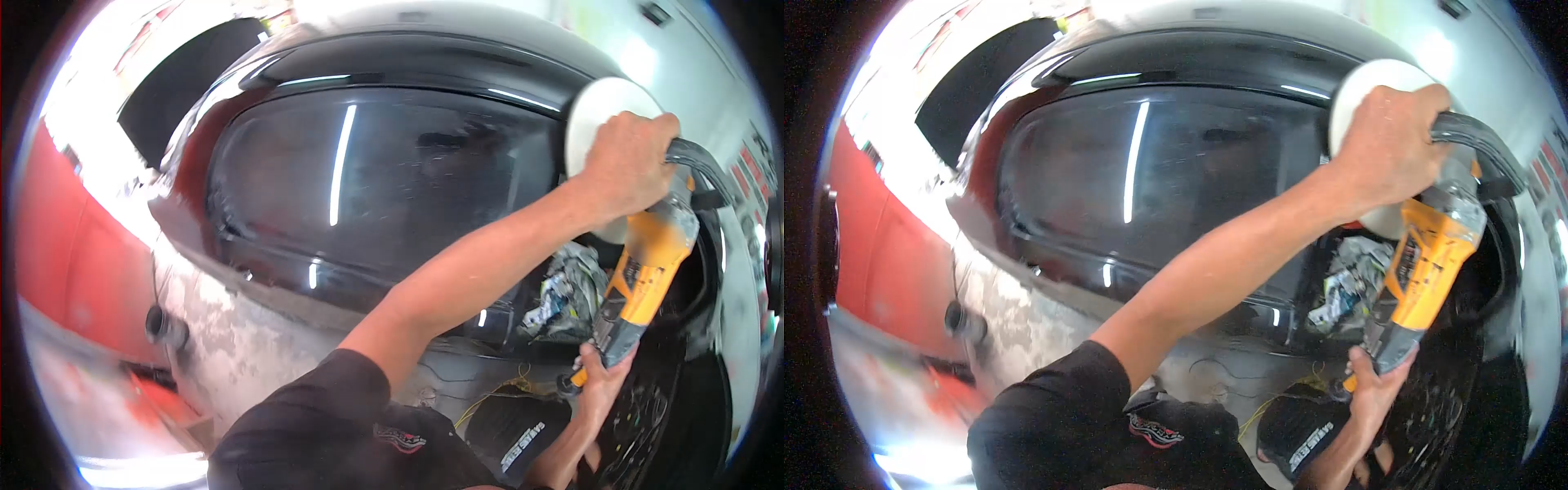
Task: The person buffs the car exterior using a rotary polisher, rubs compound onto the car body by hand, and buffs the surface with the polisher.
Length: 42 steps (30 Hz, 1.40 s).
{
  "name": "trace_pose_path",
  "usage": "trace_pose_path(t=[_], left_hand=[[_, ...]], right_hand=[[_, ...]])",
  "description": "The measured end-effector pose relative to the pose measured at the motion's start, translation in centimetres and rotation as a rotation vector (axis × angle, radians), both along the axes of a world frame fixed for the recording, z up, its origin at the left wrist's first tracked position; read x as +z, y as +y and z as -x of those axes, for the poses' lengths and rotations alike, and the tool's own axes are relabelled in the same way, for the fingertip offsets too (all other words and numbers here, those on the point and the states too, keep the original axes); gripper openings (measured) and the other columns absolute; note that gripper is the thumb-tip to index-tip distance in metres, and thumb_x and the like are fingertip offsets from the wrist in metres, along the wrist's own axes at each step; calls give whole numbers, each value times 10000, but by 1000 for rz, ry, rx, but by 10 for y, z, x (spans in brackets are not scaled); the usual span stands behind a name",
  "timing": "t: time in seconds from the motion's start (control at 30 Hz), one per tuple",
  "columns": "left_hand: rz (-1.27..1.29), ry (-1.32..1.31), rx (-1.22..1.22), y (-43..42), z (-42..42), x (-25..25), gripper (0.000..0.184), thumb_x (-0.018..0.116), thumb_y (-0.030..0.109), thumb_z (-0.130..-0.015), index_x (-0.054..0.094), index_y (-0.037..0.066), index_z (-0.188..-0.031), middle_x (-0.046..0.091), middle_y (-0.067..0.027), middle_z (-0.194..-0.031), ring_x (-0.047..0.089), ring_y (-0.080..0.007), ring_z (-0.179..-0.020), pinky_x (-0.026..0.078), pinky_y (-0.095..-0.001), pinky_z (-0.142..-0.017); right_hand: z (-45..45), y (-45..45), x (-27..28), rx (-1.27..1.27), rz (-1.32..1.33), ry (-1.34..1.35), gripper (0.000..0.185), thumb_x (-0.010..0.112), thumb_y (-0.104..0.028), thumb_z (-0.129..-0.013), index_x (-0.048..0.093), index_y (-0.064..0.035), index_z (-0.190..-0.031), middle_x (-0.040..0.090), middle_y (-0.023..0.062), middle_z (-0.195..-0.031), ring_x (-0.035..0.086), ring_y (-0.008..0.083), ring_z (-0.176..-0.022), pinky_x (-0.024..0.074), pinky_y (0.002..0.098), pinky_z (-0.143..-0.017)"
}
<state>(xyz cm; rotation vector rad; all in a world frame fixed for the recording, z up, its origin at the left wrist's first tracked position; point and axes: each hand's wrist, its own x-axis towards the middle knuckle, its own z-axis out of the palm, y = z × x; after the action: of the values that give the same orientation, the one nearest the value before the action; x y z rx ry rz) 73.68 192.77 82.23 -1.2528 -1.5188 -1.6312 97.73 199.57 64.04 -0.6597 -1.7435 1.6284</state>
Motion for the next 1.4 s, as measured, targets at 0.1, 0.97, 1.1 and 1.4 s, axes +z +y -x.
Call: trace_pose_path(t=[0.1, 0.97, 1.1, 1.4], left_hand=[[-87, -68, 77, -45, 2, 12, 221, 766, 88, -724, 647, -46, -853, 656, -251, -726, 688, -414, -711, 534, -423, -653], [-591, -388, 604, -422, -195, 39, 101, 668, 94, -935, 699, 13, -987, 623, -1, -713, 518, -83, -609, 442, -307, -571], [-706, -430, 608, -452, -249, -7, 108, 647, 124, -986, 649, 16, -972, 543, 30, -654, 446, -46, -483, 384, -218, -412], [-803, -489, 658, -537, -175, -39, 113, 658, 107, -973, 649, -5, -974, 520, 26, -667, 431, -55, -464, 368, -232, -404]], right_hand=[[-4, 4, 25, 68, -129, -60, 906, 711, 111, -748, 272, 2, -1533, 531, 129, -1318, 534, 217, -1139, 413, 333, -1006], [-91, -194, 247, 1016, -788, 13, 860, 773, -17, -721, 336, 7, -1461, 592, 170, -1297, 578, 250, -1214, 404, 376, -1074], [-118, -211, 216, 1096, -871, -38, 892, 787, -78, -733, 291, -6, -1471, 653, 211, -1157, 652, 314, -1091, 470, 399, -976], [-5, -295, 231, 1154, -1008, -254, 897, 746, -188, -759, 255, 88, -1458, 658, 310, -1003, 672, 411, -993, 503, 431, -878]])
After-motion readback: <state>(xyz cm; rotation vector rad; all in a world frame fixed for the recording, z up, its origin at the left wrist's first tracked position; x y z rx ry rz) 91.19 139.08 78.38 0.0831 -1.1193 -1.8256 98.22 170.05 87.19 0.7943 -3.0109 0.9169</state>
